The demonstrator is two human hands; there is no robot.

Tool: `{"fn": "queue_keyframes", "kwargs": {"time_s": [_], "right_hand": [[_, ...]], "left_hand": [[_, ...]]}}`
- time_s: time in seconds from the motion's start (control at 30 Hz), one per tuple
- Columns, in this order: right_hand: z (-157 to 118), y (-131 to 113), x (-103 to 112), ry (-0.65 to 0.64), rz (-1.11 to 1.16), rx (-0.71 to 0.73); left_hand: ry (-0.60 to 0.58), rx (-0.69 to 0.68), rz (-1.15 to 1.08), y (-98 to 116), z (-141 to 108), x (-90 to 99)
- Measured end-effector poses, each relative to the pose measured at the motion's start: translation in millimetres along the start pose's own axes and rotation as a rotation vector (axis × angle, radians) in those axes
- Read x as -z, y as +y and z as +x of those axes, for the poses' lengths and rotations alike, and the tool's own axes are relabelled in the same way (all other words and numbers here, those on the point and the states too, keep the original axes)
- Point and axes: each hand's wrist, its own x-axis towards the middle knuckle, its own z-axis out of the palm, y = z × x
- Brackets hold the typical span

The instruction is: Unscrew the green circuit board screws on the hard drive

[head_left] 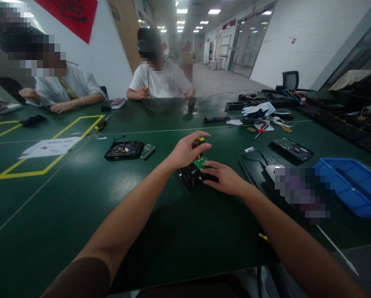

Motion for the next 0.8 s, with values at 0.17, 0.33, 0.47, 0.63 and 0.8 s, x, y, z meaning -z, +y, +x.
{"fn": "queue_keyframes", "kwargs": {"time_s": [0.17,0.33,0.47,0.63,0.8], "right_hand": [[-0.5,1.4,-1.2,0.014,0.005,0.004],[-0.3,1.2,-1.3,0.022,0.023,0.004],[-0.6,0.9,-1.9,0.032,0.019,-0.001],[-0.5,1.0,-1.9,0.016,0.0,-0.005],[0.0,-0.2,-0.9,0.016,0.0,0.0]], "left_hand": [[-0.082,0.06,-0.073,2.1,2.0,10.7],[-0.057,0.066,-0.017,4.7,3.0,17.3],[0.056,-0.004,0.134,7.5,1.9,13.5],[0.165,0.054,0.13,5.2,-0.5,2.9],[0.081,0.076,-0.029,6.4,-1.4,-2.2]]}}
